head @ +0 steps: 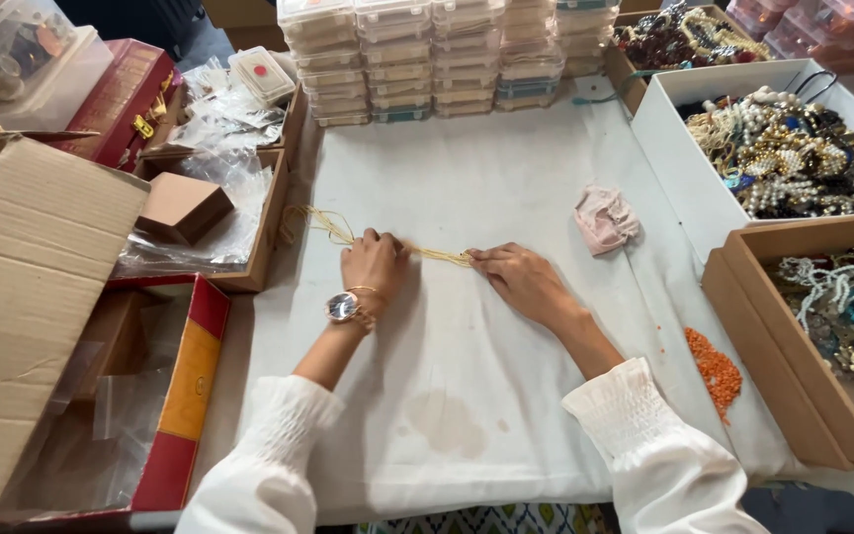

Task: Organize various gold jewelry items and pack them into small plastic storage containers.

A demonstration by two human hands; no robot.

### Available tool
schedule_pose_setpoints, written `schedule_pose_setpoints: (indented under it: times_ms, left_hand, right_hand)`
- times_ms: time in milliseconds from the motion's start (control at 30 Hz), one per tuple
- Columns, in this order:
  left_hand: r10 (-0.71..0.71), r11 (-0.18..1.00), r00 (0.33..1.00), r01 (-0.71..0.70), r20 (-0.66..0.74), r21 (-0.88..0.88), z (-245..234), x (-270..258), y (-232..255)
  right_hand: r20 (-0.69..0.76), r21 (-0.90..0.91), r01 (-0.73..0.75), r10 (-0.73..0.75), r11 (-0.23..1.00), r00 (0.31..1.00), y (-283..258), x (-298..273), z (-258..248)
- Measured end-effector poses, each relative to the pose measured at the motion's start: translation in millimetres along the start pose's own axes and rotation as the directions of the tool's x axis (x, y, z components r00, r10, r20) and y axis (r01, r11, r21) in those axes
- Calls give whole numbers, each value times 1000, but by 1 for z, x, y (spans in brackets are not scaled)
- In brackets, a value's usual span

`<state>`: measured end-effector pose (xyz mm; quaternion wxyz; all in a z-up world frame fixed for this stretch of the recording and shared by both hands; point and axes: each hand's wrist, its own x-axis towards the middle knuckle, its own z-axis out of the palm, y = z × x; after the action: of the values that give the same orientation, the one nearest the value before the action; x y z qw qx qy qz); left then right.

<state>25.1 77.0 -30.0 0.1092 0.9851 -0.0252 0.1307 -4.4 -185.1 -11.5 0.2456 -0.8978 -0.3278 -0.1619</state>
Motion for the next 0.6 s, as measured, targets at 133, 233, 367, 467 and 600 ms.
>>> schedule_pose_setpoints:
  times_ms: [133, 233, 367, 467, 600]
  left_hand:
    - [-52, 998, 992, 55, -116, 17, 32, 30, 23]
    - [-72, 997, 983, 69, -167, -23, 54, 57, 40]
    - [-14, 1000, 988, 17, -151, 18, 94, 92, 65]
    - [120, 992, 982, -124, -147, -16, 100, 101, 83]
    - [384, 827, 914, -404, -133, -390, 67, 89, 114]
  right_hand:
    - [13, 2, -7, 7, 1000, 1000, -2, 0, -1]
    - [31, -3, -19, 19, 1000, 999, -1, 1, -2]
    - [30, -5, 4, -4, 1000, 1000, 4, 1, 1]
    - [26, -27, 32, -31, 999, 999, 9, 1, 3]
    - [68, -27, -26, 28, 999, 997, 11, -1, 7]
